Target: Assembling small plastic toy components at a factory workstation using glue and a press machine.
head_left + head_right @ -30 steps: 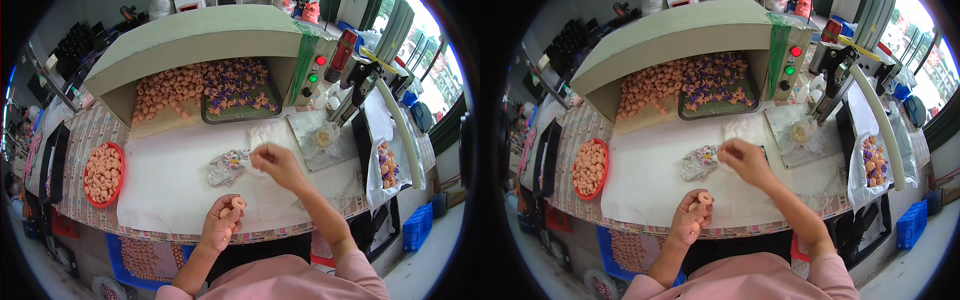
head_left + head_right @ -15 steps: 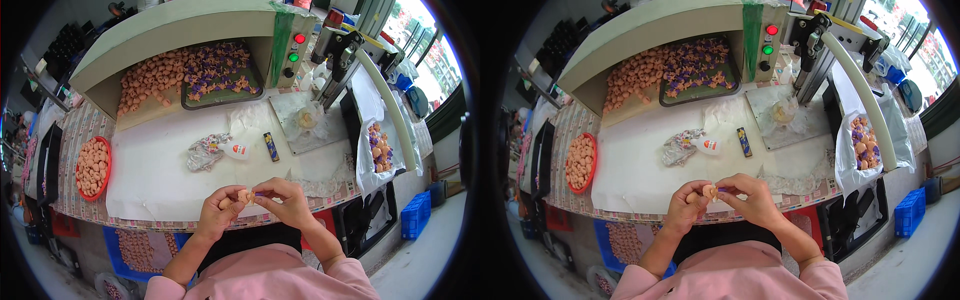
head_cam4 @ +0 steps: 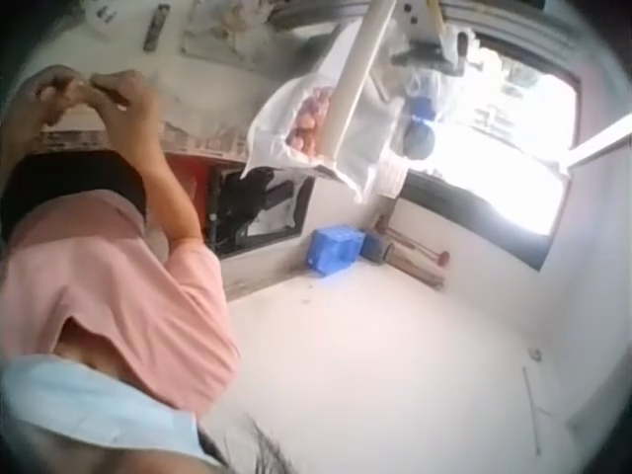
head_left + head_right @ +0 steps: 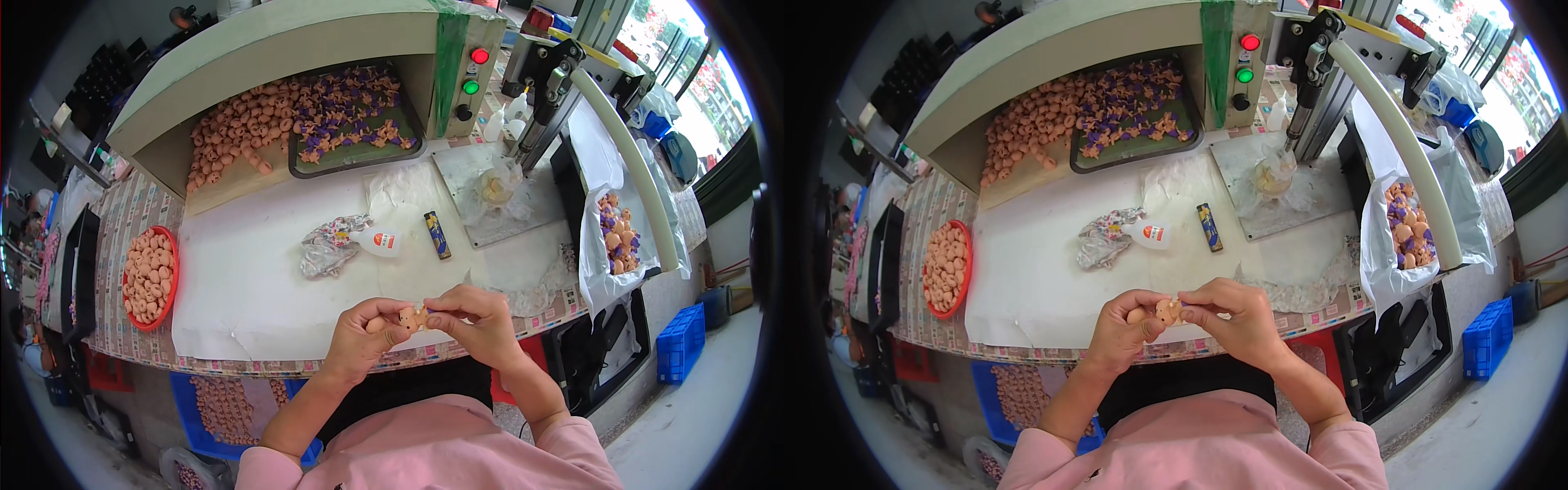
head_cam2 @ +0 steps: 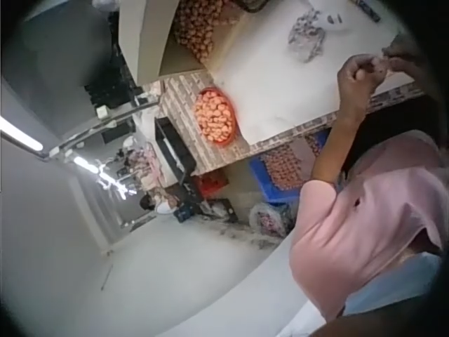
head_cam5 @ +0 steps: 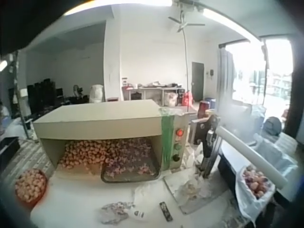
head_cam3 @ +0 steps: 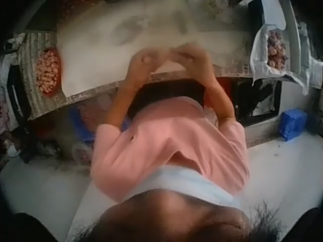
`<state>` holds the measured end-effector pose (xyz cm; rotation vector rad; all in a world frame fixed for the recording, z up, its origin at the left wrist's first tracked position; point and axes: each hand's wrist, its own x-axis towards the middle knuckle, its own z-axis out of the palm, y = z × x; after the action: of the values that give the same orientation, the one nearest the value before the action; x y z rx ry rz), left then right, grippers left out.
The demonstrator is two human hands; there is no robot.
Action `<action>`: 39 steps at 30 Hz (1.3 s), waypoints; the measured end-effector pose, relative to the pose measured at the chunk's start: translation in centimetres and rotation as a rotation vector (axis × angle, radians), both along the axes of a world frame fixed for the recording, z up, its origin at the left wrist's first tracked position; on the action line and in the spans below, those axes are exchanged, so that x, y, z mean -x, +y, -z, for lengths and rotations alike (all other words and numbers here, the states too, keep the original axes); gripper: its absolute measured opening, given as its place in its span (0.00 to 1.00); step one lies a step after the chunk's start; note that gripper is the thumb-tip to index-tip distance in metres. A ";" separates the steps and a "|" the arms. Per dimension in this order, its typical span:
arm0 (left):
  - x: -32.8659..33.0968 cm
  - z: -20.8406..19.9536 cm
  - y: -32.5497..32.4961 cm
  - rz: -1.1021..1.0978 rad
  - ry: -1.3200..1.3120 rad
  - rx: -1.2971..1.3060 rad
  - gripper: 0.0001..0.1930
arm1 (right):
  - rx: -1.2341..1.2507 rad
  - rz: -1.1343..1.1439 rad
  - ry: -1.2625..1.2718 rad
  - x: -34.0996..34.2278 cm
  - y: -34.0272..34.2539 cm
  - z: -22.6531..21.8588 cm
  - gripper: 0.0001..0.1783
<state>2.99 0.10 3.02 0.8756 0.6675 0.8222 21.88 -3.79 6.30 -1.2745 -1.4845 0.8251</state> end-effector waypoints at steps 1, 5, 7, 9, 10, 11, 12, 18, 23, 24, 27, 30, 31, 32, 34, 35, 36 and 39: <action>0.1 -0.1 0.1 0.001 -0.002 0.001 0.19 | 0.031 0.007 0.055 0.0 0.1 0.0 0.12; 0.1 -0.3 0.2 0.002 -0.026 0.071 0.17 | -0.137 0.022 -0.143 0.5 0.0 -0.3 0.11; 0.2 -0.2 0.1 -0.027 0.010 0.044 0.16 | -0.114 0.021 -0.126 0.6 -0.1 -0.1 0.11; 0.3 -0.3 0.1 0.004 0.014 0.108 0.16 | -0.091 0.021 -0.111 0.6 -0.1 0.3 0.11; 0.3 -0.2 0.1 0.005 0.013 0.108 0.16 | -0.071 0.023 -0.068 0.5 0.1 0.7 0.11; 0.2 0.0 0.1 0.012 0.030 0.137 0.15 | -0.050 0.025 -0.024 0.5 0.1 0.8 0.11; 0.2 0.2 0.1 0.017 0.048 0.167 0.15 | -0.049 0.024 -0.024 0.4 0.1 0.8 0.11; -0.2 0.1 0.5 0.045 0.002 0.207 0.13 | -0.156 -0.021 -0.216 -0.4 1.0 0.1 0.13; -0.2 -1.1 0.8 0.097 -0.023 0.261 0.13 | -0.092 -0.146 -0.125 -1.5 1.8 -1.1 0.12; -0.2 -1.3 1.1 0.143 -0.029 0.293 0.14 | -0.098 -0.131 -0.131 -2.2 2.1 -1.5 0.12; 0.6 -1.1 0.8 0.144 -0.149 0.420 0.12 | -0.513 0.276 -0.415 -5.8 4.3 -4.0 0.08; 1.1 -1.3 0.7 0.132 -0.207 0.569 0.16 | -0.982 0.813 -0.527 -10.2 6.9 -10.4 0.13; 0.6 -1.6 0.6 0.150 -0.204 0.564 0.16 | -1.117 0.863 -0.740 -12.1 8.0 -12.6 0.13; 0.1 -2.0 0.3 0.133 -0.206 0.579 0.16 | -1.243 0.904 -0.956 -13.8 9.2 -14.7 0.14; -0.7 -2.5 -0.1 0.132 -0.204 0.594 0.16 | -1.188 0.857 -0.814 -14.2 11.5 -18.5 0.14; -1.3 -2.6 -0.5 0.099 -0.220 0.645 0.17 | -1.214 0.352 -0.430 -15.9 13.7 -20.0 0.18; -1.5 -2.7 -0.6 0.065 -0.236 0.693 0.19 | -1.165 -0.144 -0.041 -16.1 15.0 -21.3 0.22; -1.4 -2.9 -1.0 0.047 -0.224 0.683 0.17 | -0.532 0.396 -0.113 -15.9 13.8 -21.4 0.14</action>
<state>4.39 -0.94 5.95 0.1769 0.6638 0.5767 37.79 9.99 27.73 -1.1563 -1.3519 0.0853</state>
